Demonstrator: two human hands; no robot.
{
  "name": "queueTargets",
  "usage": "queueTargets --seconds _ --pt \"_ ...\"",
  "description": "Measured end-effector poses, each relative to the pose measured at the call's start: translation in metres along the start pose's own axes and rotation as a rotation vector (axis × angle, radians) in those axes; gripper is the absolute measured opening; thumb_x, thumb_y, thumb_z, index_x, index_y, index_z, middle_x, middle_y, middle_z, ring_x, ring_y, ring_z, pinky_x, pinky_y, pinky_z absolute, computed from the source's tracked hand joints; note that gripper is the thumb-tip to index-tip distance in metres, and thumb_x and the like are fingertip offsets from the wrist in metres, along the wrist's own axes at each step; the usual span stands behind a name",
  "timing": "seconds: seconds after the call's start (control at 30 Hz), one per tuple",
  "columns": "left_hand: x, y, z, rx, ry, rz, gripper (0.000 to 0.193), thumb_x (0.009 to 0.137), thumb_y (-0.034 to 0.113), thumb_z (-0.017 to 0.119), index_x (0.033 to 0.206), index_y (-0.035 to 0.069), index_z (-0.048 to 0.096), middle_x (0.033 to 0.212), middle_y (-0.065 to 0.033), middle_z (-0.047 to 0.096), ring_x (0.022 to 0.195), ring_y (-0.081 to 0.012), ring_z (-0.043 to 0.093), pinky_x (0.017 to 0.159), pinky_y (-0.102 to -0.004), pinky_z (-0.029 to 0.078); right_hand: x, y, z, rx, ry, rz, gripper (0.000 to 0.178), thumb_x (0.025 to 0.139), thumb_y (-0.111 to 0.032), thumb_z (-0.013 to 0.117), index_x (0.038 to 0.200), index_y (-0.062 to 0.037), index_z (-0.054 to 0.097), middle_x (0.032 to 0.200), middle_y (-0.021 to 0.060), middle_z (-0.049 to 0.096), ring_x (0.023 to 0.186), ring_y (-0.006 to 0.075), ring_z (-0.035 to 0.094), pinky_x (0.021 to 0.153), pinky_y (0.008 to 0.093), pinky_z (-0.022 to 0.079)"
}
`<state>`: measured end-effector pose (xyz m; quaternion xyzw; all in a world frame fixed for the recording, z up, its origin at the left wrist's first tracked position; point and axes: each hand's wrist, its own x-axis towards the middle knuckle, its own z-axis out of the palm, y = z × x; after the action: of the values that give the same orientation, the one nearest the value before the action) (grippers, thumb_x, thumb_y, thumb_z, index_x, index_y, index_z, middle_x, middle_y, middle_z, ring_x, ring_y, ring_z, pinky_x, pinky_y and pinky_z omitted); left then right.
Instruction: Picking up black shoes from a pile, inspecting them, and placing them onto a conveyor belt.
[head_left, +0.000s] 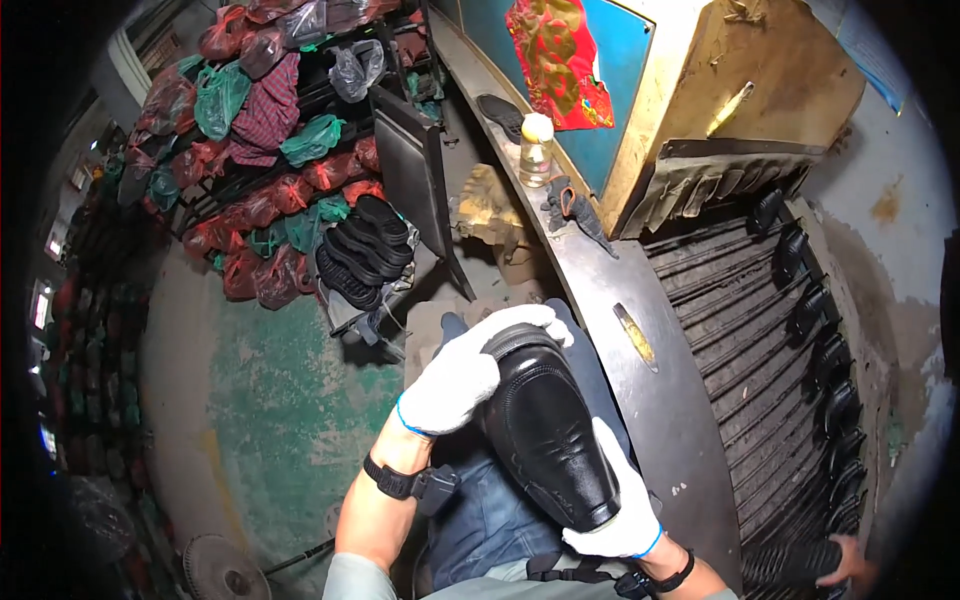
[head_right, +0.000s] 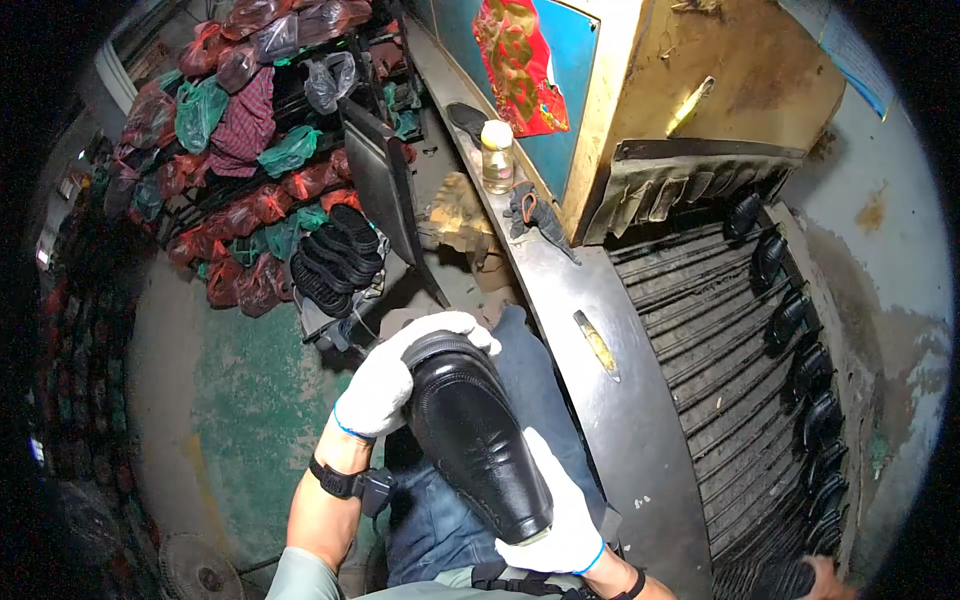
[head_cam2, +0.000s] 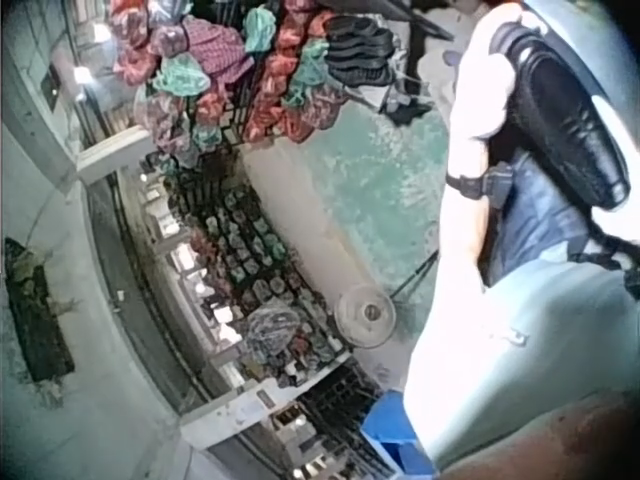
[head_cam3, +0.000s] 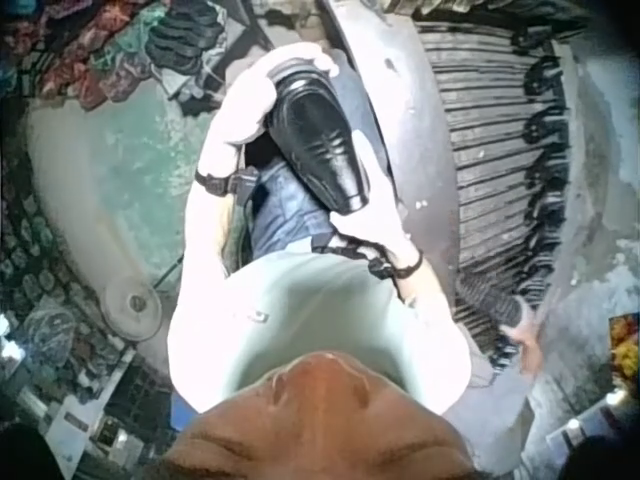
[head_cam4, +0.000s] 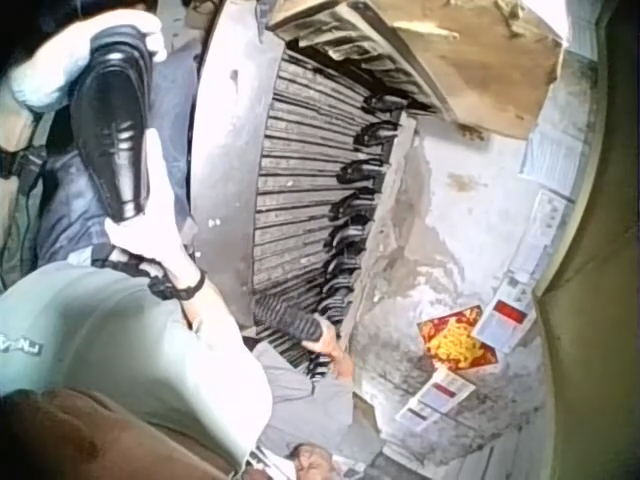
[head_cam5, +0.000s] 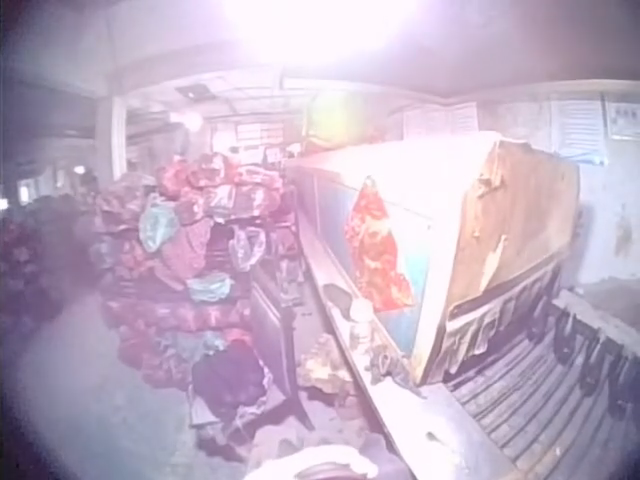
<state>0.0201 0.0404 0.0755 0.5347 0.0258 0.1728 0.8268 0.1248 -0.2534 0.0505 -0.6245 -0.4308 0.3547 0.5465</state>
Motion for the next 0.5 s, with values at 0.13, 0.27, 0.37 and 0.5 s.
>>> queueTargets --seconds 0.13,0.27,0.37,0.5 --pt "-0.001 -0.004 -0.001 0.040 0.009 0.025 0.106 0.096 0.073 0.076 0.163 -0.005 0.051 0.154 -0.0268 0.066 0.146 -0.0378 0.062 0.126 -0.0513 0.047 0.006 0.008 0.003 0.084 0.018 0.025 0.134 0.067 -0.031 0.101 0.172 0.0123 0.030 0.168 0.0297 0.052 0.155 0.0384 0.054 0.131 0.0463 0.040" --pt "-0.001 -0.010 0.000 0.075 0.062 0.018 0.117 0.096 0.086 0.063 0.165 -0.008 0.046 0.159 -0.0287 0.062 0.149 -0.0384 0.060 0.129 -0.0508 0.044 0.012 0.015 0.004 0.020 0.024 -0.018 0.135 0.066 -0.032 0.102 0.171 0.0126 0.031 0.168 0.0296 0.052 0.156 0.0392 0.053 0.131 0.0475 0.039" --pt "0.007 0.011 0.004 0.152 0.015 0.026 0.132 0.092 0.098 0.051 0.168 -0.010 0.040 0.166 -0.0305 0.055 0.154 -0.0387 0.055 0.132 -0.0510 0.039 0.022 0.019 0.006 -0.022 0.026 -0.087 0.132 0.066 -0.032 0.101 0.170 0.0118 0.034 0.168 0.0297 0.052 0.155 0.0411 0.053 0.131 0.0491 0.038" --pt "0.018 0.085 0.021 0.471 -0.026 -0.090 0.113 0.084 0.064 0.089 0.164 -0.007 0.052 0.158 -0.0226 0.066 0.146 -0.0314 0.064 0.128 -0.0474 0.046 0.053 0.026 0.007 -0.159 -0.002 -0.290 0.117 0.068 -0.030 0.098 0.166 0.0052 0.043 0.159 0.0279 0.058 0.148 0.0456 0.057 0.127 0.0520 0.042"
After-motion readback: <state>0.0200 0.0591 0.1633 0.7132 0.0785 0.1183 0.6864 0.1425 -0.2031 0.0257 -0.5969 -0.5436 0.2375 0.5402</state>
